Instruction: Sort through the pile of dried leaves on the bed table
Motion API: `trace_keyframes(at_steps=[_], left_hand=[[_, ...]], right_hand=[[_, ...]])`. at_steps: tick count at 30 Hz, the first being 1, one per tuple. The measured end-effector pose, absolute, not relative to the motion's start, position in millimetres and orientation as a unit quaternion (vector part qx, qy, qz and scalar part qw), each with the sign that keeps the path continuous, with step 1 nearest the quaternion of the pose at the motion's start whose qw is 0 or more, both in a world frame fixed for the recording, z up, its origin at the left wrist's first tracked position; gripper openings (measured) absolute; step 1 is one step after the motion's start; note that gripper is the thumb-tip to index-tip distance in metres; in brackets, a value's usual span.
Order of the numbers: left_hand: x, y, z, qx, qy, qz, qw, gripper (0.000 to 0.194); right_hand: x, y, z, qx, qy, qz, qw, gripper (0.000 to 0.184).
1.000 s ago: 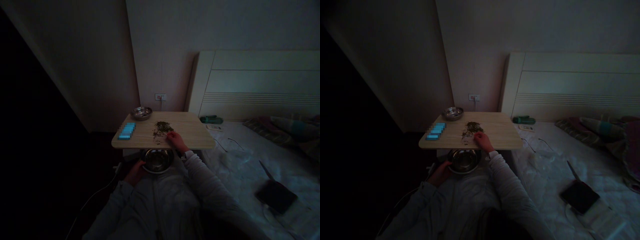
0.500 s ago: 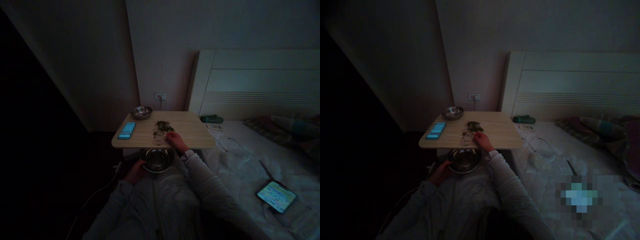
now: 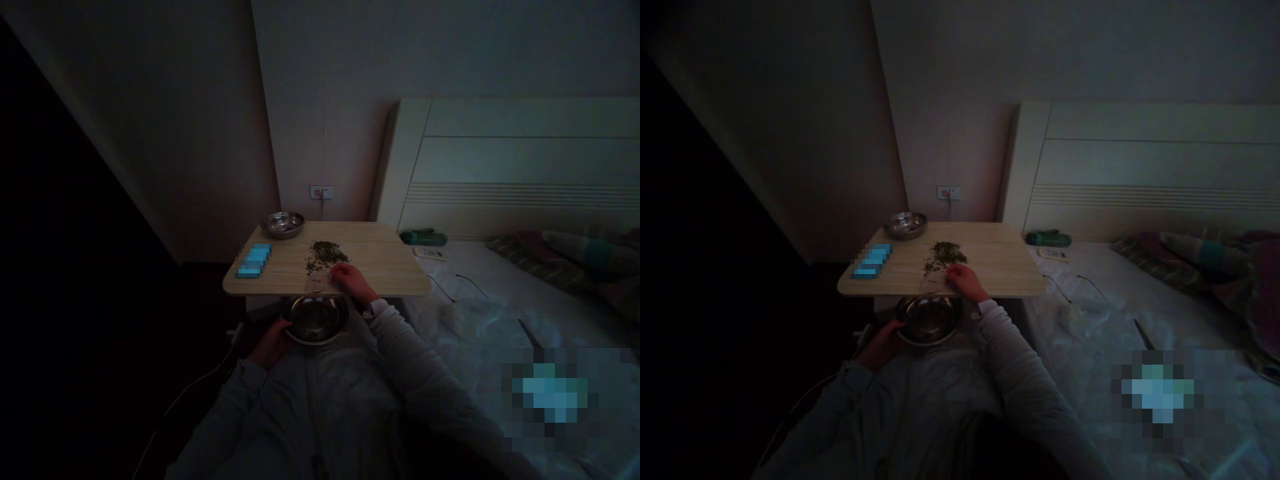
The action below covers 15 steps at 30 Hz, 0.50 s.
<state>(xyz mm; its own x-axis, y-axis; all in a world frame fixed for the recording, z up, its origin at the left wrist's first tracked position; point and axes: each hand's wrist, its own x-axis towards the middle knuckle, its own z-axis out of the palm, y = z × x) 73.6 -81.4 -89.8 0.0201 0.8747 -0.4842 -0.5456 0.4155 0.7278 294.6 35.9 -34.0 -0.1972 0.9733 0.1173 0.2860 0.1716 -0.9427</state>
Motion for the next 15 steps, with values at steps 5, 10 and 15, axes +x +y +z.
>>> trace_keyframes(at_steps=[5,10,15], left_hand=[[72.8,-80.8,-91.8,0.176,0.477,0.517,0.689,0.021],[72.0,-82.7,-90.4,0.182,0.470,0.507,0.700,0.016],[73.2,-82.4,-89.9,0.174,0.467,0.522,0.692,0.021]], right_hand=[[294.3,35.5,-33.2,-0.488,-0.646,0.423,0.407,0.009],[293.8,35.5,-33.1,-0.496,-0.644,0.419,0.405,0.009],[293.6,34.9,-32.5,-0.501,-0.648,0.412,0.400,0.009]])
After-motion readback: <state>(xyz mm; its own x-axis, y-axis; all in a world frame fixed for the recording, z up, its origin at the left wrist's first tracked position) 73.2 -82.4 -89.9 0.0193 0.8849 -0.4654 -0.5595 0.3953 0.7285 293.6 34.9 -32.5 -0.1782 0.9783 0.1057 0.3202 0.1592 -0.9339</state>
